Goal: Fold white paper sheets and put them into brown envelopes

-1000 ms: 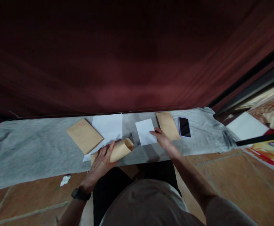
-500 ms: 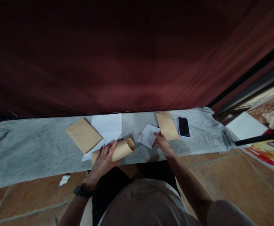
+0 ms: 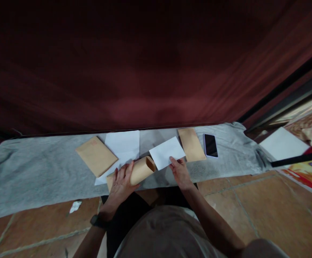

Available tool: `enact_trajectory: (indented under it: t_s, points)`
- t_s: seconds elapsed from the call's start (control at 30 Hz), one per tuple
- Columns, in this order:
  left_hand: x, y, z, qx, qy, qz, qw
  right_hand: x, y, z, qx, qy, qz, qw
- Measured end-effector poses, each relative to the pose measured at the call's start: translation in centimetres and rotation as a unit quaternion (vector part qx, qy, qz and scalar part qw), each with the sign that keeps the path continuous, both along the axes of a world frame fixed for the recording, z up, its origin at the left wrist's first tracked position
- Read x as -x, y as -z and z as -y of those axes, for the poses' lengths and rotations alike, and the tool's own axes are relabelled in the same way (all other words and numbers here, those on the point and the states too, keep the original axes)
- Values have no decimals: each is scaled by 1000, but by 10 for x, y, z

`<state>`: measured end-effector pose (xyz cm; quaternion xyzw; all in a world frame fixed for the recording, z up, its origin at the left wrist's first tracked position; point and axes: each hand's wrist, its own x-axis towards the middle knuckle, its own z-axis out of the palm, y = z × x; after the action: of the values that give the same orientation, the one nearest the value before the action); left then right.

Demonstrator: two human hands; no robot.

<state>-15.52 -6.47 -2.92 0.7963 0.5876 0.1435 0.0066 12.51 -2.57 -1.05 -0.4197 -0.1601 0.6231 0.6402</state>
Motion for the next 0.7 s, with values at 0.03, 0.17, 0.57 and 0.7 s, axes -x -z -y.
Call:
enact_trajectory:
  t_s: [0.03, 0.17, 0.57, 0.7]
  points:
    - [-2, 1, 0, -5, -1, -3, 1000, 7, -1, 3, 7, 14, -9, 1000]
    - [-8, 2, 2, -19, -7, -15, 1000, 24, 2, 11, 21, 61, -28, 998]
    - [-19, -2, 3, -9, -3, -14, 1000, 17, -3, 1, -2, 28, 109, 994]
    - [-21, -3, 2, -6, -14, -3, 1000, 21, 5, 14, 33, -17, 139, 990]
